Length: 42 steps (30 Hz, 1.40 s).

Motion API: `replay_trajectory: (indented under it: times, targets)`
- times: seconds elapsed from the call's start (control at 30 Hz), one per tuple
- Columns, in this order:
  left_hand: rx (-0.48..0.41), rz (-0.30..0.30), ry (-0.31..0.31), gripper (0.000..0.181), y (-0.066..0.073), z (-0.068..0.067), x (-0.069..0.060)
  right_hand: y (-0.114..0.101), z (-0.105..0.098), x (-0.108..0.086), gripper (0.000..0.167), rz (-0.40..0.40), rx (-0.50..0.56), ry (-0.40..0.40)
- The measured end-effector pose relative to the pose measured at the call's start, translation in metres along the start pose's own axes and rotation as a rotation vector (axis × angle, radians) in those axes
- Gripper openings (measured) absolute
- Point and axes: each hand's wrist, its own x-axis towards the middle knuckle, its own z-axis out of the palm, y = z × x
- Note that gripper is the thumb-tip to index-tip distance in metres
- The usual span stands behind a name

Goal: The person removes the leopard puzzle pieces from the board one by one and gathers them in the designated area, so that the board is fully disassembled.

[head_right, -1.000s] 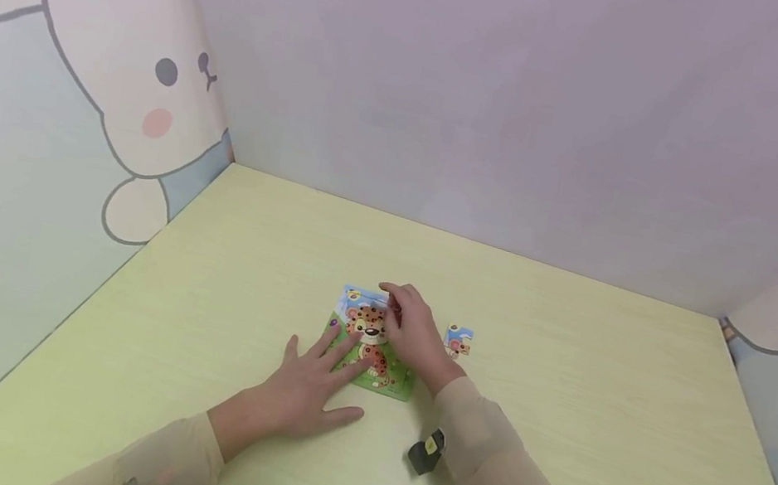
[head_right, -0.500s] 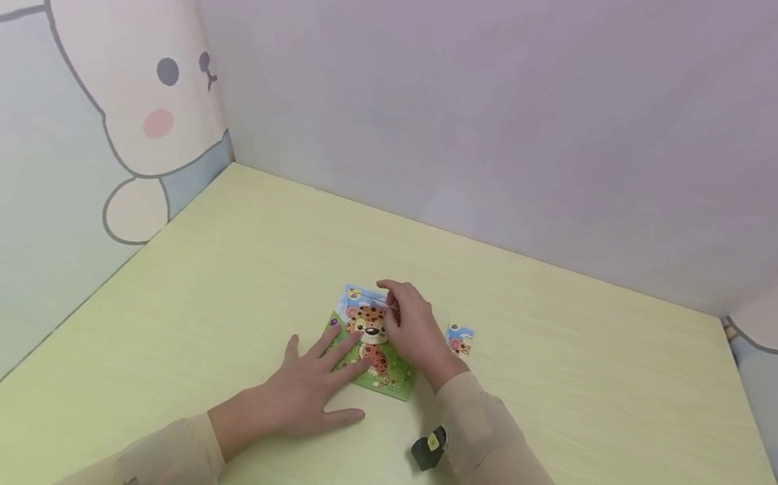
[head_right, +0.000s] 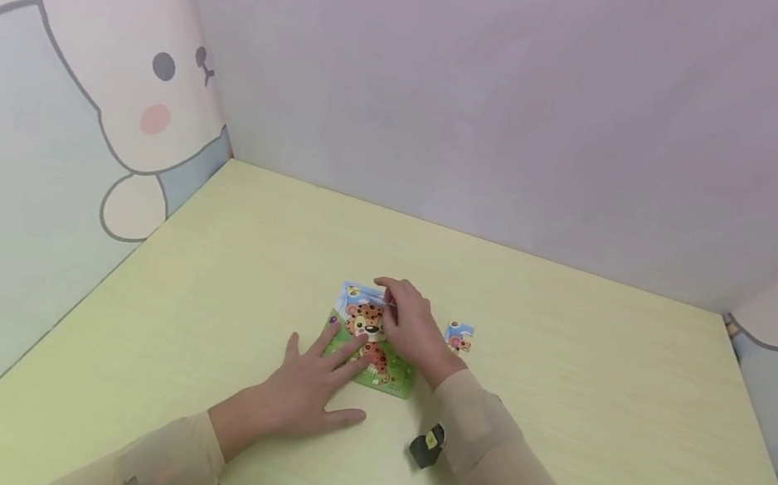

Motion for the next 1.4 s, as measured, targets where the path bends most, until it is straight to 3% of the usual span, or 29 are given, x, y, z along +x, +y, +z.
replay_trajectory:
  times: [0.43, 0.93, 1.4]
  targets:
    - [0.005, 0.005, 0.0, 0.084, 0.0014, -0.0014, -0.0007, 0.0025, 0.001, 0.0019, 0.043, 0.055, 0.045, -0.009]
    - [0.028, 0.005, -0.009, 0.088, 0.0038, 0.0009, 0.0018, 0.0046, 0.003, 0.0015, 0.044, 0.067, 0.015, 0.016]
    - [0.025, 0.011, -0.003, 0.088, 0.0045, -0.0003, -0.0004, 0.0001, -0.0046, -0.0016, 0.048, -0.015, -0.101, -0.043]
